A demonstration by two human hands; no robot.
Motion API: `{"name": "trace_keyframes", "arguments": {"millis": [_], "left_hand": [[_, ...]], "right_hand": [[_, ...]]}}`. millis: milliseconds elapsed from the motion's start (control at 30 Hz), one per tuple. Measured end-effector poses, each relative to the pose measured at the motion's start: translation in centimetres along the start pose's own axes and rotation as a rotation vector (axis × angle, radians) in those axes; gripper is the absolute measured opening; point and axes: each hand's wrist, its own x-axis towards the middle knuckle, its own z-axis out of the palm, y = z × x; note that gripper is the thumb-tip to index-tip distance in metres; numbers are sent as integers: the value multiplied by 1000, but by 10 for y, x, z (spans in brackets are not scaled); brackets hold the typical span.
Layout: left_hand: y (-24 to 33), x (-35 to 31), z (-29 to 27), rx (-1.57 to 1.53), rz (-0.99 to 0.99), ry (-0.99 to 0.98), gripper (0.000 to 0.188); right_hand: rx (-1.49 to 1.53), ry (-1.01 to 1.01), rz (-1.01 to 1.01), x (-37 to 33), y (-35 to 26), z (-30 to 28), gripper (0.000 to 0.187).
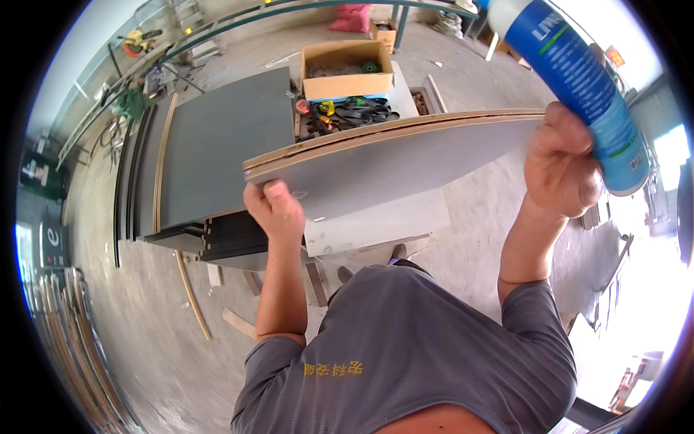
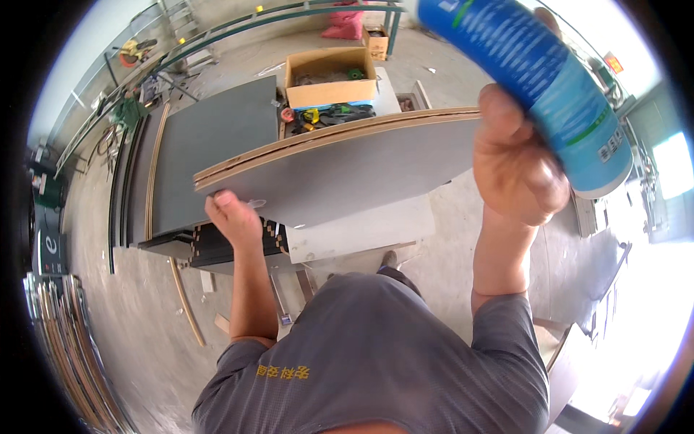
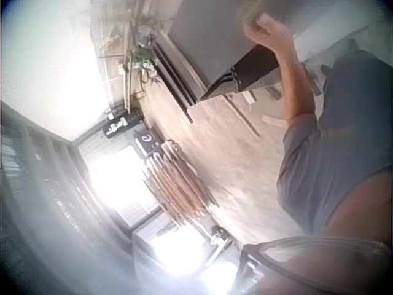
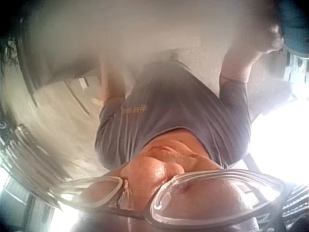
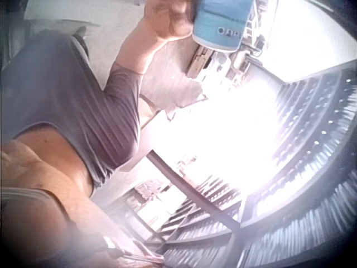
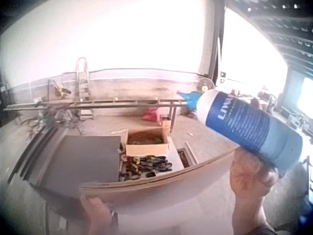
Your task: The person applies glue from a bottle to the edge of a wooden panel, presses a black trim piece onto the glued edge, and wraps rubber bands around the panel to hold the trim in place.
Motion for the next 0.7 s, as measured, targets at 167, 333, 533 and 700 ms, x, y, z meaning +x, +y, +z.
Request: {"name": "trace_keyframes", "arguments": {"millis": [167,333,533,700], "left_hand": [[11,8,9,-109,93,-11,50],[3,7,9,-304,88,-32,53],[34,15,20,-469,227,219,33],[57,40,-17,-253,407,24,35]], "right_hand": [[-224,104,81,31,18,45,68],[-254,5,72,76,55,86,60],[-210,47,169,83,77,106,51],[-232,238,111,65,107,89,46]]}}
